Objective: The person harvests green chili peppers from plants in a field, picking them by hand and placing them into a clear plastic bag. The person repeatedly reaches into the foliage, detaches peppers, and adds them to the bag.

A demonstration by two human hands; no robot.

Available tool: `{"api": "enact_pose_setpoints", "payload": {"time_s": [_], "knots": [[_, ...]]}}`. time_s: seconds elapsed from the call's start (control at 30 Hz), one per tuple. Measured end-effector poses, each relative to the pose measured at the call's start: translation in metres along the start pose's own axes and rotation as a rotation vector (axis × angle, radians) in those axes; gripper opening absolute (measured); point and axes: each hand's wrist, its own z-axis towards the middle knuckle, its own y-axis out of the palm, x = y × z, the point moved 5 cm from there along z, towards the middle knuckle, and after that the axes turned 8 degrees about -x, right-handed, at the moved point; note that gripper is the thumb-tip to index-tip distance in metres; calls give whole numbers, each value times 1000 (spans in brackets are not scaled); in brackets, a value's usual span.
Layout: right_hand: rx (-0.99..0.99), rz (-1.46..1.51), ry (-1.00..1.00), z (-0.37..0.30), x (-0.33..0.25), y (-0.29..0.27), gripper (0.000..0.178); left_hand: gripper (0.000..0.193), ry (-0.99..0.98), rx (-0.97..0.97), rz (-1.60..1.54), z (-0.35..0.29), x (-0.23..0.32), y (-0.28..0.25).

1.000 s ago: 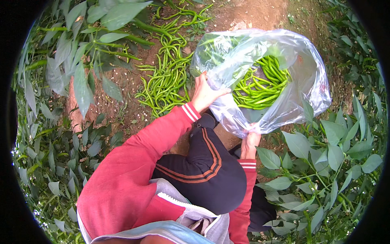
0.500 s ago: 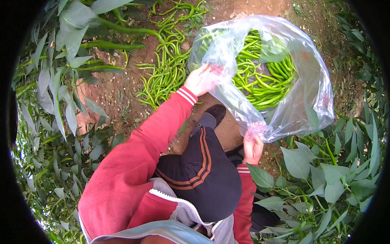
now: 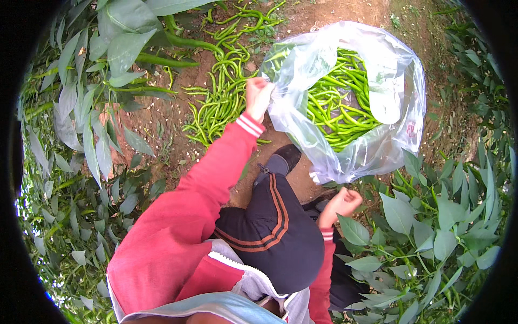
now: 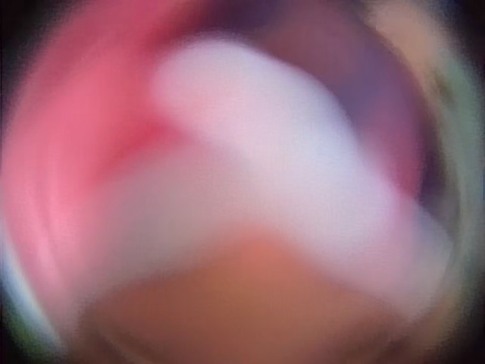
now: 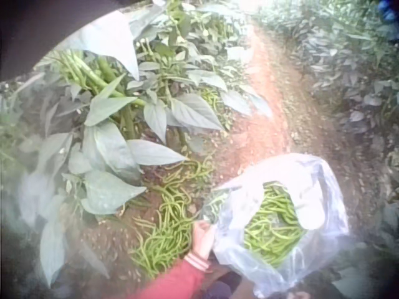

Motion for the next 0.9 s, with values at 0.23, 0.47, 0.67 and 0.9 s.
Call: {"api": "enact_pose_setpoints", "payload": {"time_s": [0.23,0.47,0.67,0.9], "knots": [[-499,-211,-811,15,-145,63,69,61,702,-76,690,-75,102,63],[-1367,-90,-389,40,-93,112,45,35,281,-566,400,-12,41,89],[-777,258,199,206,-86,138,45,25,-208,-813,-461,-33,17,96],[-1961,1203,306,211,-247,155,45,19,-151,-969,-318,-53,27,104]]}}
